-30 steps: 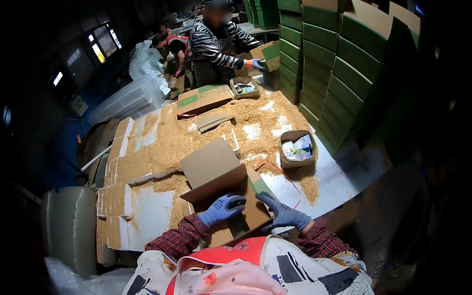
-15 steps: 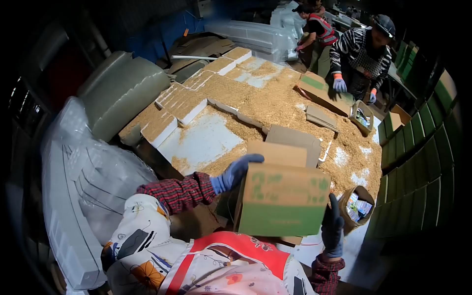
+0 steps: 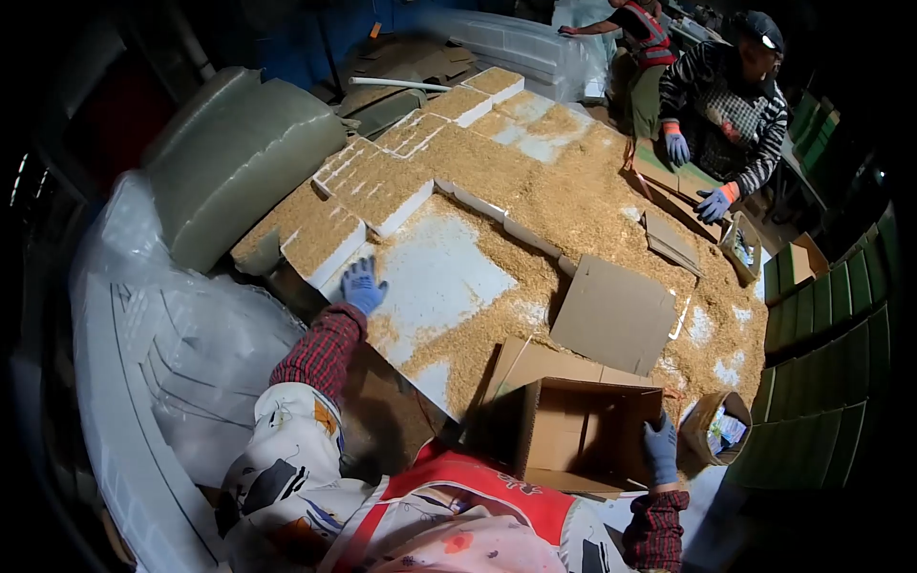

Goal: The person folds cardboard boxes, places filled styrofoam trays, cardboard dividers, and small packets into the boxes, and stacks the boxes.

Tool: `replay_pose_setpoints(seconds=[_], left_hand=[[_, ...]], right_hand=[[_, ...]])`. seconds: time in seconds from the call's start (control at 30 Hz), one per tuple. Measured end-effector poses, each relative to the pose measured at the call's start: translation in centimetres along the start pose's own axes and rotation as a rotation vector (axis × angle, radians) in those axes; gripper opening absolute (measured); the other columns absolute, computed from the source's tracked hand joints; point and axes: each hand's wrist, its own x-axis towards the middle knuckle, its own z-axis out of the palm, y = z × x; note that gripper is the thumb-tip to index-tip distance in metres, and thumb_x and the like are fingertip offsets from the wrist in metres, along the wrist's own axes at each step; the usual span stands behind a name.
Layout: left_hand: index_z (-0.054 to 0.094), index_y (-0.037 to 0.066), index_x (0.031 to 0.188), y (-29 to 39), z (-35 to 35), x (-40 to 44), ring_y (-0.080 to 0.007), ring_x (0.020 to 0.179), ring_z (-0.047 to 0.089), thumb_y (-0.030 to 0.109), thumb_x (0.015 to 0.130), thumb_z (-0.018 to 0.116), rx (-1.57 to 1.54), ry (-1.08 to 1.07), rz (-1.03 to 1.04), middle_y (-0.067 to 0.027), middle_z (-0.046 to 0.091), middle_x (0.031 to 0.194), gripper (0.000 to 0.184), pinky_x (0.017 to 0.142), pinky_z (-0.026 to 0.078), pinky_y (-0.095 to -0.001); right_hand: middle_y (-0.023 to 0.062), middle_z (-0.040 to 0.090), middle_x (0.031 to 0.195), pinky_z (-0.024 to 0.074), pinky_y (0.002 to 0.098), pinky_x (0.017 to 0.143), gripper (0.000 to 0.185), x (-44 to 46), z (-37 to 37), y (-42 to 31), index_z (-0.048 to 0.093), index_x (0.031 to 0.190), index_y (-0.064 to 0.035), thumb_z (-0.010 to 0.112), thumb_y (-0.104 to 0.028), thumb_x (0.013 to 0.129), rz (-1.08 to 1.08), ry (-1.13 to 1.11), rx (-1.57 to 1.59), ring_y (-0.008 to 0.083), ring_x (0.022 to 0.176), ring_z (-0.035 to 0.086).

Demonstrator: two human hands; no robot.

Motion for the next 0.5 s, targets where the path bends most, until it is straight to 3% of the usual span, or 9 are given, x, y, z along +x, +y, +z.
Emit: replay_pose_setpoints(seconds=[0.07, 0.17, 0.27, 0.37, 0.5], left_hand=[[0.035, 0.01, 0.142, -6.4, -0.3, 4.6, -0.0321, 0.125, 0.041, 0.045, 0.078, 0.065, 0.153, 0.007, -0.141, -0.0129, 0.045, 0.135, 0.078, 0.103, 0.031, -0.0509], [0.041, 0.012, 0.136, -11.6, 1.1, 7.0, -0.0311, 0.118, 0.045, 0.038, 0.078, 0.066, 0.149, -0.153, -0.113, -0.0116, 0.048, 0.128, 0.068, 0.098, 0.035, -0.0499], [0.049, 0.017, 0.126, -13.3, 5.1, 6.1, -0.0314, 0.109, 0.048, 0.027, 0.078, 0.064, 0.015, 0.038, -0.041, -0.0104, 0.052, 0.117, 0.052, 0.092, 0.038, -0.0484], [0.054, 0.018, 0.122, -11.4, 6.1, 0.2, -0.0321, 0.107, 0.048, 0.025, 0.078, 0.062, -0.133, 0.126, 0.046, -0.0112, 0.052, 0.113, 0.045, 0.091, 0.038, -0.0485], [0.051, 0.017, 0.127, -3.5, 1.4, -9.2, -0.0306, 0.103, 0.05, 0.029, 0.078, 0.066, -0.313, -0.026, 0.185, -0.0104, 0.054, 0.109, 0.052, 0.086, 0.04, -0.0461]], right_hand=[[0.0184, 0.064, 0.112, 0.048, 0.0357, 0.089, 0.043, -0.6, 0.4, 0.7, 0.056, 0.121, 0.002, 0.065, -0.008, 0.081, 0.043, 0.042, -0.04, 0.0287, 0.103, 0.062], [0.018, 0.062, 0.115, 0.047, 0.0352, 0.091, 0.046, -1.2, 0.0, 1.2, 0.054, 0.124, 0.0023, 0.066, -0.008, 0.081, 0.126, 0.088, -0.058, 0.0282, 0.105, 0.06], [0.0172, 0.062, 0.116, 0.0466, 0.0353, 0.092, 0.046, -1.9, 0.1, 1.0, 0.053, 0.125, 0.0023, 0.066, -0.008, 0.082, 0.178, 0.085, -0.031, 0.027, 0.106, 0.059], [0.0182, 0.062, 0.115, 0.0467, 0.0344, 0.09, 0.043, -1.8, 0.1, 2.4, 0.055, 0.122, 0.0049, 0.064, -0.004, 0.082, 0.186, 0.154, -0.085, 0.0271, 0.104, 0.06], [0.0179, 0.062, 0.117, 0.0456, 0.0347, 0.092, 0.042, -2.4, 0.2, 0.5, 0.054, 0.123, 0.0051, 0.064, -0.005, 0.083, 0.226, 0.165, -0.055, 0.027, 0.106, 0.059]])
